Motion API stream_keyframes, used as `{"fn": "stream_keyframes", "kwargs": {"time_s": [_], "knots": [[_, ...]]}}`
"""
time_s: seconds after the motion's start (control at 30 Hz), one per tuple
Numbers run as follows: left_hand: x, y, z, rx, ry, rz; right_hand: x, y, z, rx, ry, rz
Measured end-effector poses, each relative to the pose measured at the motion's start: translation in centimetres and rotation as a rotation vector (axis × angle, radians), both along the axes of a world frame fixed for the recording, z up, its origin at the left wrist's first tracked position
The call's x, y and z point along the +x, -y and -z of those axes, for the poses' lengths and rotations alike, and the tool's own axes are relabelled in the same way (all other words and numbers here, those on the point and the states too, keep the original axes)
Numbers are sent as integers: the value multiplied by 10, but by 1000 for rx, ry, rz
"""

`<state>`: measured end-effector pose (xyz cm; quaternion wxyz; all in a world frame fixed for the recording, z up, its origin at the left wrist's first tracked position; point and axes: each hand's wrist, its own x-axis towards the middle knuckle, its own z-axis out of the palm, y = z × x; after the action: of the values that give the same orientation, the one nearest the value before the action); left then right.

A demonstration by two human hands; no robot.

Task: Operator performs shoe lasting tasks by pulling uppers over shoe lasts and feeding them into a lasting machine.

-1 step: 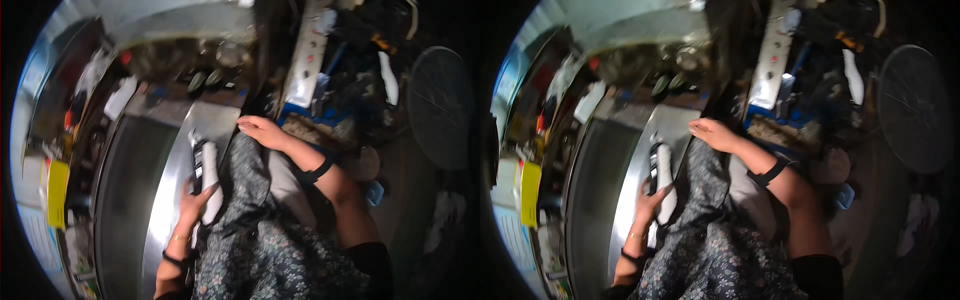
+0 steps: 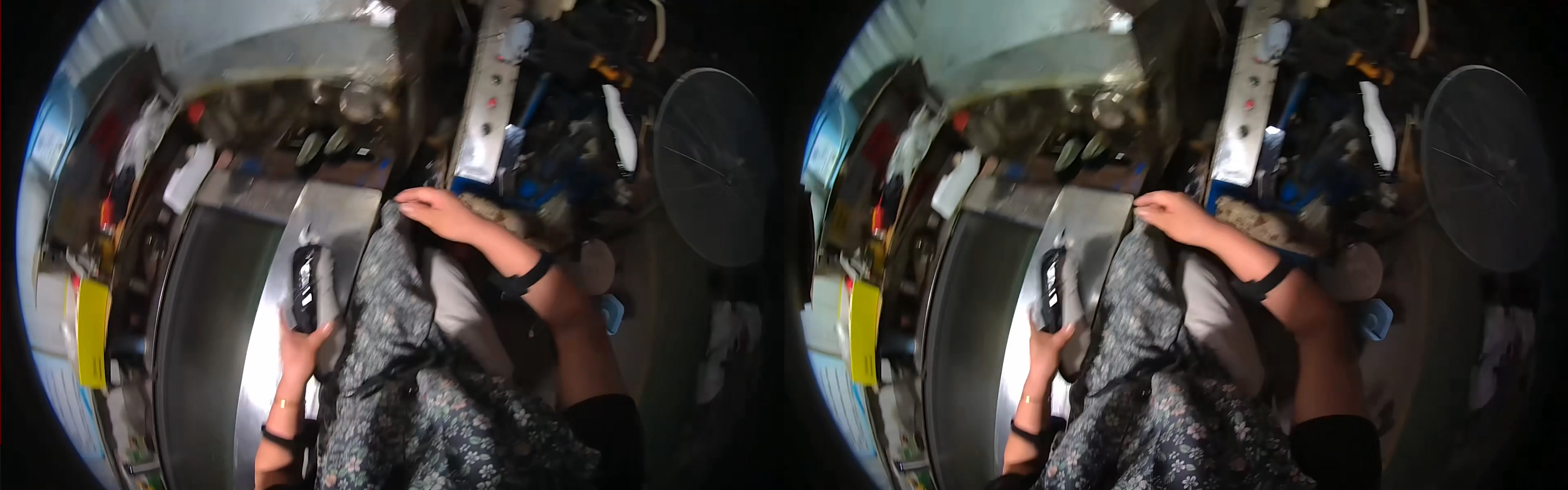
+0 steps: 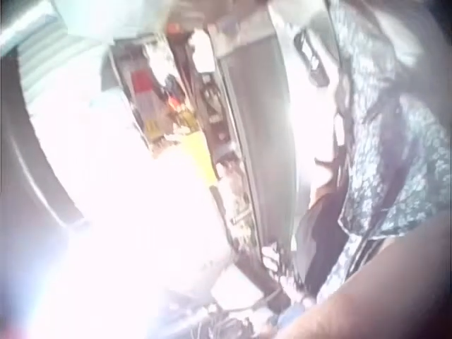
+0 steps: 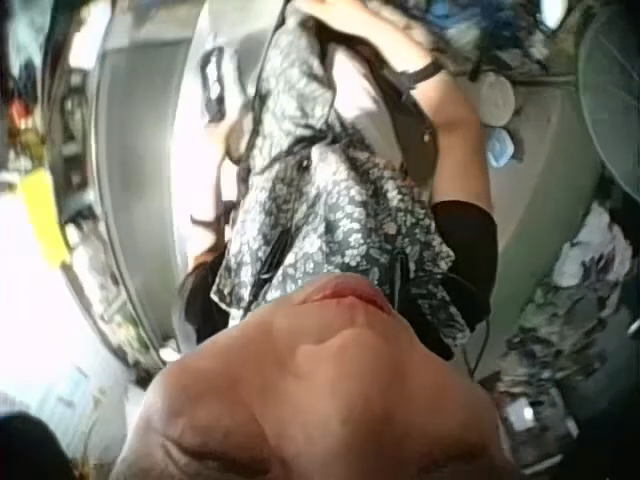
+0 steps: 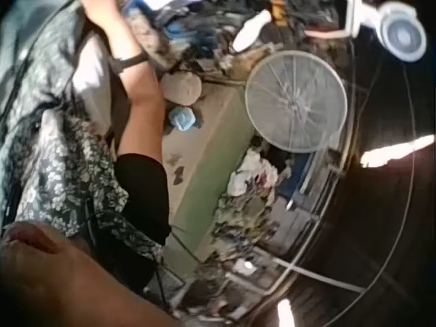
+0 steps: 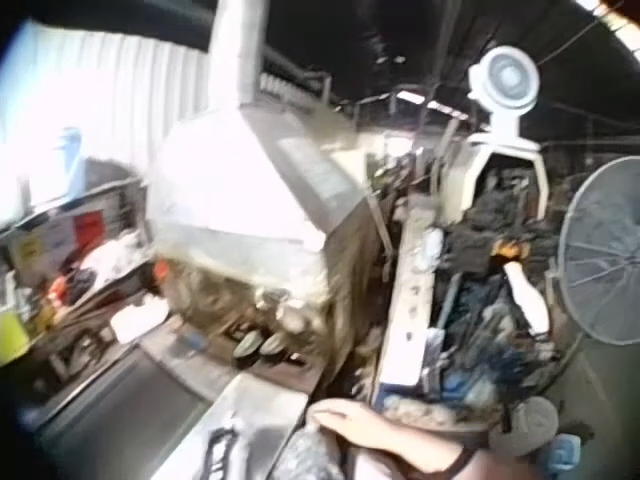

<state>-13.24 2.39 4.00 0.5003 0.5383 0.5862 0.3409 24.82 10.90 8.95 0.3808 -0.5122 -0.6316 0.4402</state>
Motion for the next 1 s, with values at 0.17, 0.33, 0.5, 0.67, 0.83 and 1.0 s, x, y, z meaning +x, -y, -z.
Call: {"fn": "stream_keyframes", "kwargs": {"time_s": [0.17, 0.33, 0.5, 0.67, 0.83, 1.0], "knots": [[-34, 49, 34, 477, -999, 301, 202, 23, -105, 463, 803, 580], [-20, 47, 34, 391, -973, 310, 327, 84, -123, 148, 1402, 1198], [11, 34, -8, 231, -229, 212, 285, 98, -96, 541, 1107, 1070], [83, 2, -59, 188, 247, 331, 87, 122, -62, 617, 308, 729], [147, -35, -69, 102, 432, 115, -65, 159, -10, 455, 242, 176], [81, -16, 8, 43, 421, 29, -99, 84, 34, 177, -18, 151]]}}
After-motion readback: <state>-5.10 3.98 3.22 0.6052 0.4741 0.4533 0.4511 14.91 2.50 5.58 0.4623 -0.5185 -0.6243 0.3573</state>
